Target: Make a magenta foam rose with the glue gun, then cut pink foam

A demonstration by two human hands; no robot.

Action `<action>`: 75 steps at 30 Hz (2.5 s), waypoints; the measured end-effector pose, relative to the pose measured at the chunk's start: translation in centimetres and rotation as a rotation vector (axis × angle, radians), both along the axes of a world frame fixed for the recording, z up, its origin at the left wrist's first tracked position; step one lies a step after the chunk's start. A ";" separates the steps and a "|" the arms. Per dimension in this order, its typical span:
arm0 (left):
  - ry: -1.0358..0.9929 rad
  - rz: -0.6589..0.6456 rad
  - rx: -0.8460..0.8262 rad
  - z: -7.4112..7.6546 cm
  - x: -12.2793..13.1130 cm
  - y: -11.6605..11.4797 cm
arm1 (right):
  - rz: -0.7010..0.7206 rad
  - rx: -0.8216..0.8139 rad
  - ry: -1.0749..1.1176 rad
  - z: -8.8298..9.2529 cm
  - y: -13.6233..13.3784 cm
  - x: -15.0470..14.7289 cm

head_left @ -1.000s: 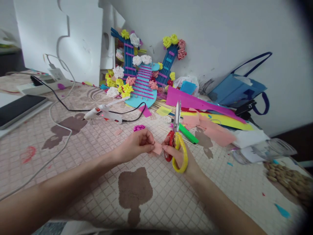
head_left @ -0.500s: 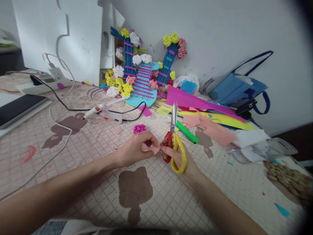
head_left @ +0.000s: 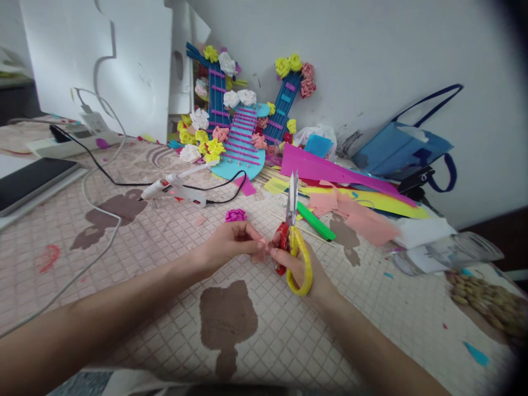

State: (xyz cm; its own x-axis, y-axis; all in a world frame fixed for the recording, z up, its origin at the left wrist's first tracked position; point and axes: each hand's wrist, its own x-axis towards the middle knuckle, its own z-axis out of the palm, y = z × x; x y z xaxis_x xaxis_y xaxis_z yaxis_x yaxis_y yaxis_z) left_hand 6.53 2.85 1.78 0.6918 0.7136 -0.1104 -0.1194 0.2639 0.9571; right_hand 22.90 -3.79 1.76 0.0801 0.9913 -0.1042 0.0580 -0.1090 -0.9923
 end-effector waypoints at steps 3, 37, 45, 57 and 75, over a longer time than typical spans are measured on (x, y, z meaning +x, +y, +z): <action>-0.008 0.001 -0.012 0.0 0.0 -0.1 | -0.002 0.012 -0.011 0.1 0.1 -0.1; -0.004 0.099 -0.101 0.0 0.3 -0.5 | 0.017 0.083 -0.169 0.6 0.1 -0.4; -0.012 0.086 -0.120 -0.1 0.2 -0.3 | -0.027 0.080 -0.218 0.7 0.2 0.1; 0.009 0.039 0.029 -0.7 0.3 -0.5 | 0.022 0.167 -0.257 1.3 0.0 -0.1; 0.064 0.044 0.006 -0.1 0.4 -1.0 | -0.039 0.165 -0.176 1.0 0.3 0.0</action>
State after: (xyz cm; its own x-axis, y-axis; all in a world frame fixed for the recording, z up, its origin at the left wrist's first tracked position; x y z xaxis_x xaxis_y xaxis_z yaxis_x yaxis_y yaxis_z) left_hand 6.97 1.87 1.65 0.6518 0.7436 -0.1491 -0.0692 0.2540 0.9647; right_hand 22.88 -3.53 2.73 0.1214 0.9895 0.0784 0.2304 0.0487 -0.9719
